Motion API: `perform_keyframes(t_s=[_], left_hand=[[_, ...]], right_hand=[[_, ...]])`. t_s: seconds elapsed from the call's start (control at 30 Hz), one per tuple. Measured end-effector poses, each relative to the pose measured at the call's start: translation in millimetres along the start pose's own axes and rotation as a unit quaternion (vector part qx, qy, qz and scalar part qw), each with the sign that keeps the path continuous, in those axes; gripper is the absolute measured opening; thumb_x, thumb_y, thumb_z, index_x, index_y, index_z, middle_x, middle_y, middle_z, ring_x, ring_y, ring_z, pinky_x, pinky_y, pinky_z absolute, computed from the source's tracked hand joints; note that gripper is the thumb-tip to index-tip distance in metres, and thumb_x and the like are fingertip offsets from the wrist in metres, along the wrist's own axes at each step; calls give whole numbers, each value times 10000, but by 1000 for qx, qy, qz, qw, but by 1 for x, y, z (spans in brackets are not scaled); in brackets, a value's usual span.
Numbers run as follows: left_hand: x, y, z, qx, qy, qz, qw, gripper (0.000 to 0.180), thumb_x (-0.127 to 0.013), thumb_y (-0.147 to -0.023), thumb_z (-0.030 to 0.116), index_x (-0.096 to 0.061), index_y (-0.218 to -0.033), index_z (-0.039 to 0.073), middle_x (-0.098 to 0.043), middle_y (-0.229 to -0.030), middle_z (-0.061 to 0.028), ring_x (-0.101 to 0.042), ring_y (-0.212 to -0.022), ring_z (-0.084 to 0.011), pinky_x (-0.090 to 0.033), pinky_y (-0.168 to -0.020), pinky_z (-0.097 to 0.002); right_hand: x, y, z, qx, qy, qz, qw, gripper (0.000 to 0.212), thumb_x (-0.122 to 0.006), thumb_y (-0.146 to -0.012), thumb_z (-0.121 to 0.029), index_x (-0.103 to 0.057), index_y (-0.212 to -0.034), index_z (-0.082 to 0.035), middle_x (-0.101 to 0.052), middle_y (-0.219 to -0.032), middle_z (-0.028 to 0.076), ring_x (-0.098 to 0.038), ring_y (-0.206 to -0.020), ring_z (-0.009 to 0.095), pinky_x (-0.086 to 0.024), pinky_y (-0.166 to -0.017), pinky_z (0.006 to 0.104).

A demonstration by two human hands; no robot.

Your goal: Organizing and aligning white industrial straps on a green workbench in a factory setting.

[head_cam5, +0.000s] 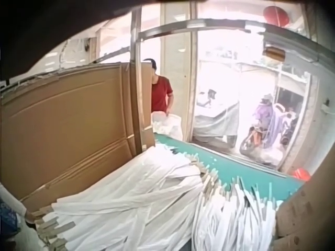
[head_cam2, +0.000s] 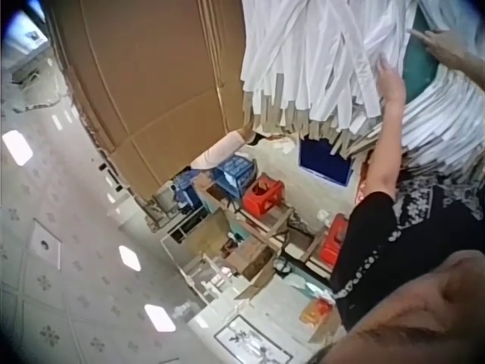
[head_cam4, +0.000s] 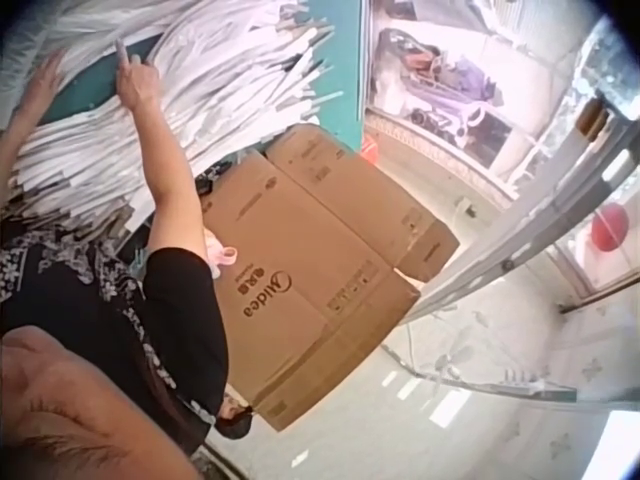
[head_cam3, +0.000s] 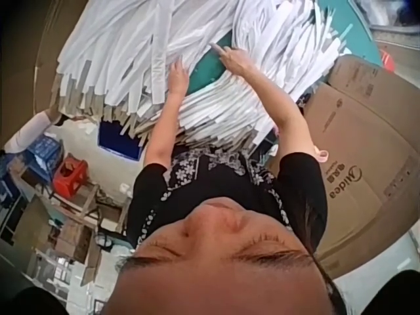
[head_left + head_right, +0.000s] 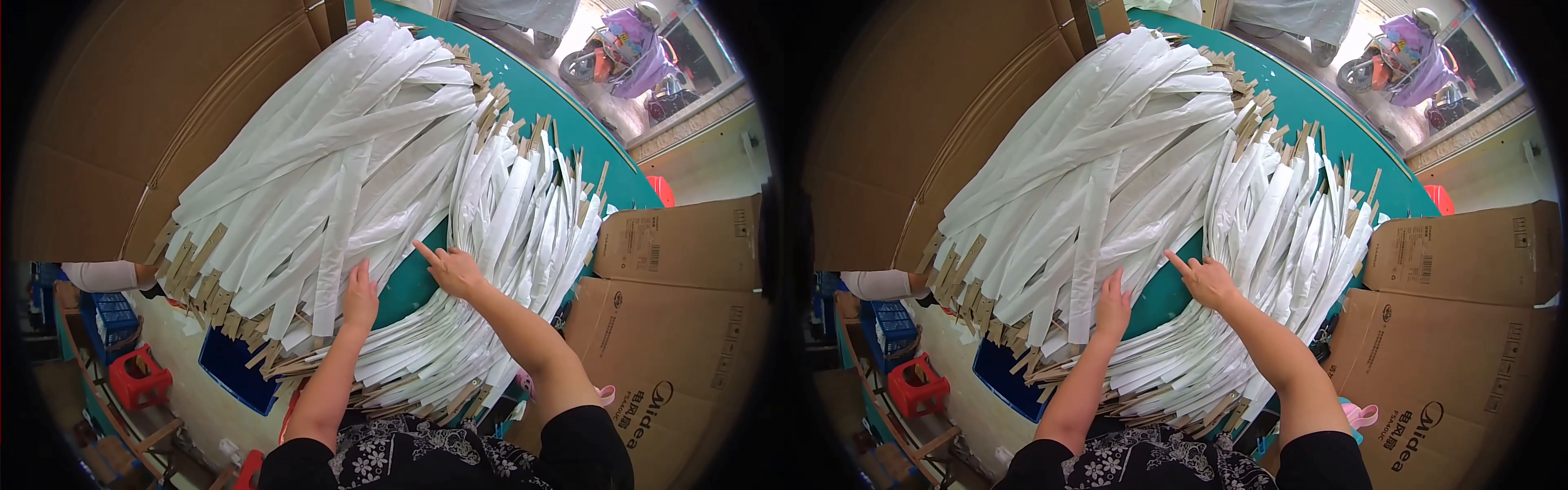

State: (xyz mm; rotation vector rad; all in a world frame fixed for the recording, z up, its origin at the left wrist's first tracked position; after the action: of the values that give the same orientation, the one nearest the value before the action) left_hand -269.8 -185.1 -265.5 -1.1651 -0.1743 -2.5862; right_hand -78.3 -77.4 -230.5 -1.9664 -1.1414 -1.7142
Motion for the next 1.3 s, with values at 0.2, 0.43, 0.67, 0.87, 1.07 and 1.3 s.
perform_keyframes(t_s=[0.2,0.43,0.67,0.87,1.07,1.3], left_hand=[[11,-1,35,22,-140,-106,984,690,-778,-710,121,-456,-1319,157,-510,-1153,-142,-586,-996,-325,-534,-756,-412],[-16,39,23,-141,-141,-215,956,92,-611,-799,175,-625,-868,117,-591,-893,-44,-585,-906,-271,-531,-610,-410],[48,12,38,-116,-157,186,963,580,-771,-715,259,-565,-1247,155,-568,-1059,-126,-543,-1046,-295,-430,-907,-438],[63,-24,11,17,-199,132,971,622,-695,-749,146,-489,-1334,104,-549,-973,-116,-542,-960,-297,-435,-853,-458],[-9,28,30,-152,-120,-121,973,374,-523,-798,51,-568,-1167,88,-546,-858,-82,-577,-803,-300,-502,-601,-414],[-17,41,42,-269,-153,-291,905,362,-614,-797,207,-609,-1151,132,-554,-914,-57,-571,-888,-237,-506,-689,-401]], right_hand=[[1,7,1,-2,-1,37,999,700,-548,-900,-180,-195,-1503,-231,-549,-871,101,-581,-730,288,-475,-828,378],[5,5,-15,89,104,72,988,563,-617,-817,-190,-448,-1352,-216,-522,-1023,64,-568,-935,250,-403,-983,378],[-8,15,3,195,20,-53,979,118,-555,-756,-135,-658,-758,-76,-630,-873,74,-591,-971,255,-327,-1086,389],[-7,15,8,86,-66,-7,994,262,-562,-859,-172,-576,-1110,-100,-607,-896,101,-605,-915,272,-465,-877,402],[-1,16,6,81,-135,142,977,525,-632,-827,-93,-468,-1322,-161,-486,-1135,94,-555,-952,292,-490,-788,367],[2,16,5,147,23,134,980,310,-608,-806,-152,-631,-1114,-127,-517,-1098,84,-532,-1029,259,-402,-994,372]])
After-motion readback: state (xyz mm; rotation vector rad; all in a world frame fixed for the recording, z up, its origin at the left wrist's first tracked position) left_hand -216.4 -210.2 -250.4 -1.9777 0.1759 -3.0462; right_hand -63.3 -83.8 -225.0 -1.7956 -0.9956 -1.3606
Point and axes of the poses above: each hand's wrist, its own y-axis away from the middle knuckle, its own x-axis out of the back of the hand, z = x × y, the point moved 4 cm from there along -y, towards the middle knuckle
